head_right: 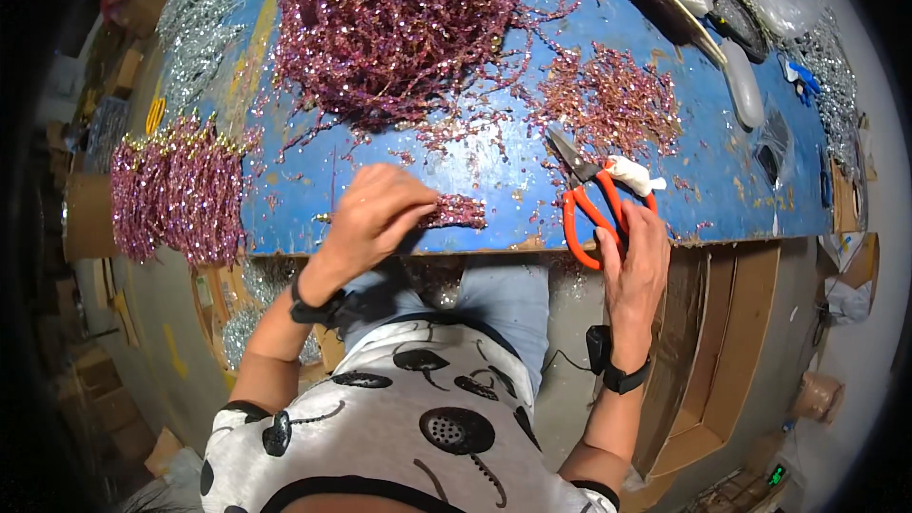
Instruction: Trimming the ends of pink tinsel bunches with scissors at a workbench.
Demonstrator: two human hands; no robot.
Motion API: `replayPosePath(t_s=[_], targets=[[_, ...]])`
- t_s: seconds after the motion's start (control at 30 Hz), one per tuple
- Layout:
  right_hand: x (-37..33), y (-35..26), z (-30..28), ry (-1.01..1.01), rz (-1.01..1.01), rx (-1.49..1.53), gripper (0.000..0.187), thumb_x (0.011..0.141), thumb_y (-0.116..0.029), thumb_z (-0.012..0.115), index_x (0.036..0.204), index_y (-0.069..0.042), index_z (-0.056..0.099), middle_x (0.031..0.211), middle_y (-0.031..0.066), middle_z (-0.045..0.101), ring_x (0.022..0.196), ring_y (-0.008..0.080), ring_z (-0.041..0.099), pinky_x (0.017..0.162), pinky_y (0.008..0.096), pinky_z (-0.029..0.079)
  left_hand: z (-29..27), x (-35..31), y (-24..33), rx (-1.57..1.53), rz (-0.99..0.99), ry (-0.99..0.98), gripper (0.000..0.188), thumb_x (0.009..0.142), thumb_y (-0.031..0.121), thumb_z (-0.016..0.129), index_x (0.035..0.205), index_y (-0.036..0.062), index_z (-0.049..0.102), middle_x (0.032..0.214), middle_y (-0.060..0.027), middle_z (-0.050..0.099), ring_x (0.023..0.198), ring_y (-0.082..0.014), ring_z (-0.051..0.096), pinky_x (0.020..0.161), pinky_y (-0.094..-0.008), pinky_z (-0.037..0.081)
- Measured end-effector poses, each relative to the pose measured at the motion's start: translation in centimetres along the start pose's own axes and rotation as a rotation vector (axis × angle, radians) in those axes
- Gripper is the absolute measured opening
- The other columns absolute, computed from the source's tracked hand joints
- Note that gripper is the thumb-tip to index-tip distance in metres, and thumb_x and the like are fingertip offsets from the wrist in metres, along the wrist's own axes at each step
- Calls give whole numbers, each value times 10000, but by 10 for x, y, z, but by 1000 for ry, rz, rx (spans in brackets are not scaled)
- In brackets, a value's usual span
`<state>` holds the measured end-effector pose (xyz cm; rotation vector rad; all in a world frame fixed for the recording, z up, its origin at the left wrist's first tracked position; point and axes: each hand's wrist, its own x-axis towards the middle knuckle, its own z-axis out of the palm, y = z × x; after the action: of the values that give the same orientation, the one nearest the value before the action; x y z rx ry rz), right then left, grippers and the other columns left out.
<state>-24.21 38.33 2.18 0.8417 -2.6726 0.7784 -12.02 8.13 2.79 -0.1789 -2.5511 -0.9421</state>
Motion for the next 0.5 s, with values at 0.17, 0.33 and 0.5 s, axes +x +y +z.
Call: replayPosePath(t_s=[0.17,0.33,0.5], targets=[[20,-7,-5,-124,12,-67,465,762,-163,780,1162,-29,584,1045,142,593,960,337,576,819,411,460,32,18,1,60,14,-86,115,801,120,732,894,98,668,811,-48,564,796,-237,541,737,-358,372],[25,0,-9,-188,89,-17,440,730,-183,803,1086,-31,592,964,136,592,882,316,588,774,402,465,38,20,4,163,89,-86,127,781,74,728,861,89,631,813,-52,547,799,-239,532,745,-361,363],[6,-23,-29,-124,193,128,417,763,-127,786,1105,-17,573,937,108,617,804,249,612,733,347,496,41,19,2,143,61,-32,139,790,49,704,877,73,599,818,-62,550,795,-253,528,753,-364,364]])
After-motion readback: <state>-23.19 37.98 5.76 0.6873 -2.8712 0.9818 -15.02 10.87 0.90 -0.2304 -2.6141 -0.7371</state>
